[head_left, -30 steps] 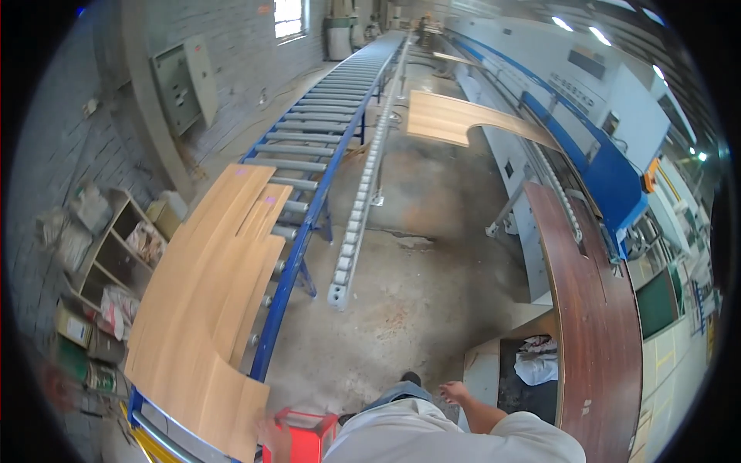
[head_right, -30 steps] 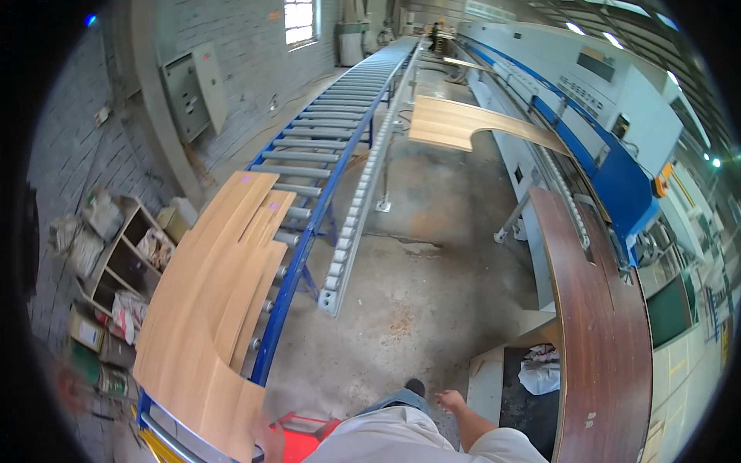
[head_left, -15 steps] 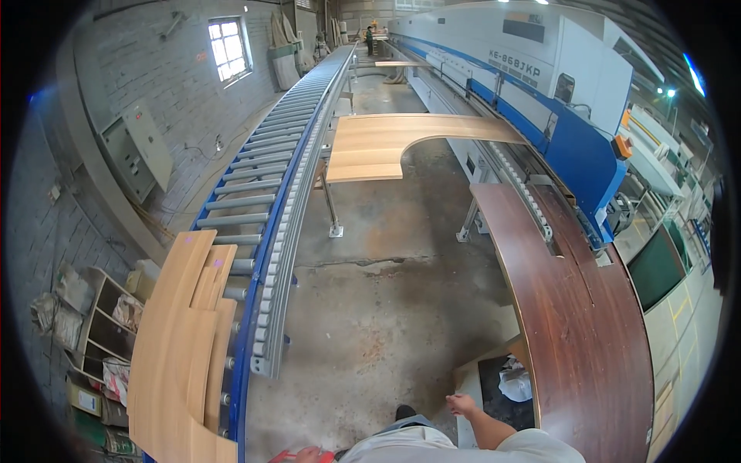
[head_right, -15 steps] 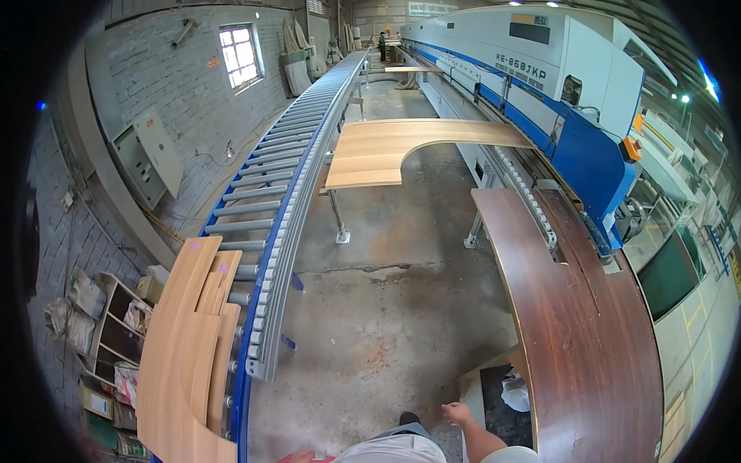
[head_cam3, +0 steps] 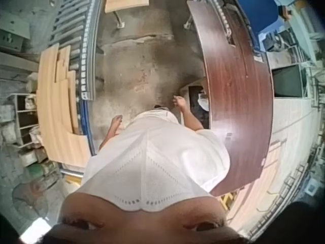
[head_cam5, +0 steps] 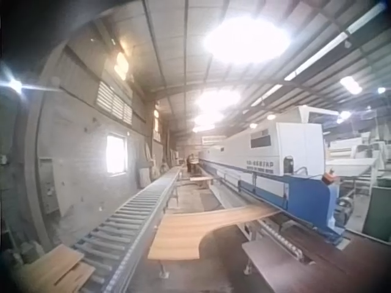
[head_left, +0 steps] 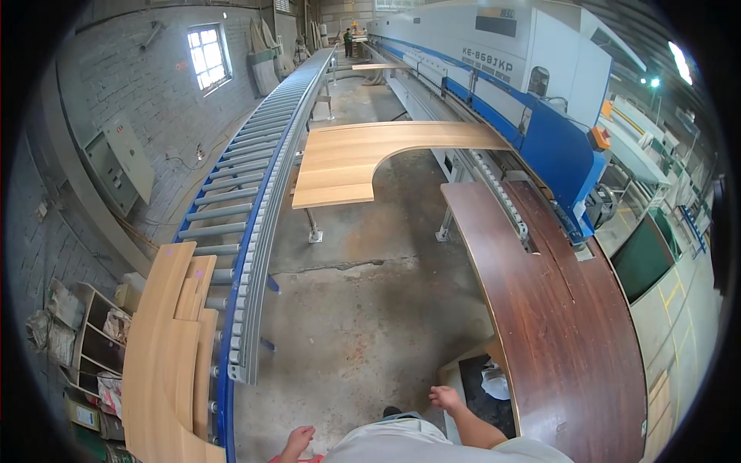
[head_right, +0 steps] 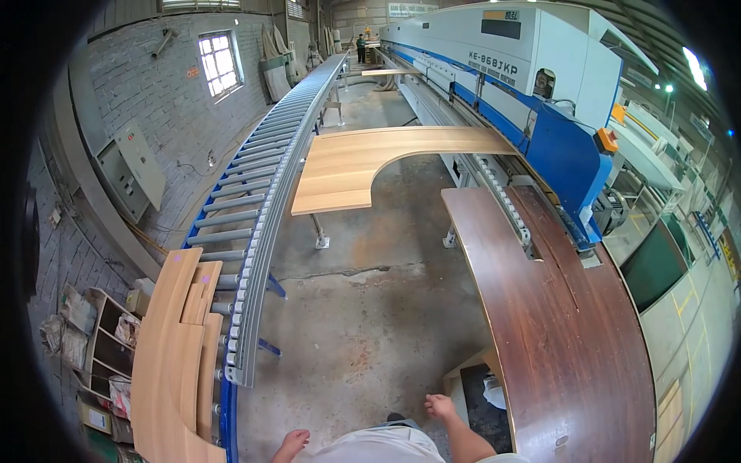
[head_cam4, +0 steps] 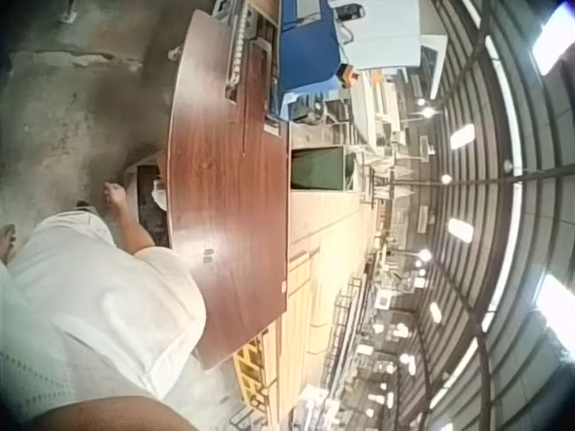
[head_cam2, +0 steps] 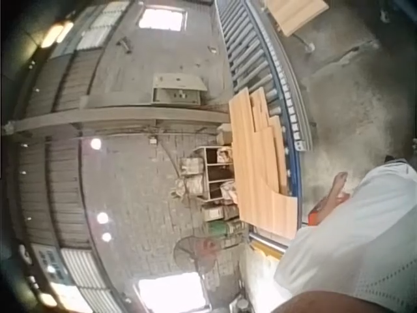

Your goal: Moving and stacking large wooden boards from a processing line onto a pallet.

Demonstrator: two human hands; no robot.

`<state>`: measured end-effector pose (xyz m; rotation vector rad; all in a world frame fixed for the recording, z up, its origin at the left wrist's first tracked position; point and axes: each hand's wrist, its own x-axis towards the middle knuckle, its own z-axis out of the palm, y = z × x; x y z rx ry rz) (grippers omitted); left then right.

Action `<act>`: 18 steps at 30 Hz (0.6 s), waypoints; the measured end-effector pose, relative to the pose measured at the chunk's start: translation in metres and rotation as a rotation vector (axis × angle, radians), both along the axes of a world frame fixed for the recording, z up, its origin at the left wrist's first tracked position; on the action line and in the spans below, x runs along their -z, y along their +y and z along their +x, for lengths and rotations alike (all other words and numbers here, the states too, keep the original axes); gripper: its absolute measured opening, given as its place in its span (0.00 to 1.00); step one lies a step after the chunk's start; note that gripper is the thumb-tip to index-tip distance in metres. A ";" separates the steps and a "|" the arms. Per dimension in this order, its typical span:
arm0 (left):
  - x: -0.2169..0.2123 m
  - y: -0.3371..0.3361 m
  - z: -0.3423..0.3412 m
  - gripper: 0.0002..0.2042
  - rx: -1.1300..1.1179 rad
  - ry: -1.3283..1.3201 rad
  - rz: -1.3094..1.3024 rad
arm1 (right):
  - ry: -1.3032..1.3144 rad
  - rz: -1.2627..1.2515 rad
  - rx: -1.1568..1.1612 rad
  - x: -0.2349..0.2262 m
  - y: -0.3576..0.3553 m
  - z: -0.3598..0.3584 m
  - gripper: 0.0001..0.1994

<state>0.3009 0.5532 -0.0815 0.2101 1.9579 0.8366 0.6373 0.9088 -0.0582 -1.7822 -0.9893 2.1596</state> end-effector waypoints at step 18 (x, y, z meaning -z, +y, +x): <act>0.021 -0.079 0.021 0.18 0.700 0.394 0.233 | -0.123 -0.051 0.024 0.025 -0.069 0.044 0.12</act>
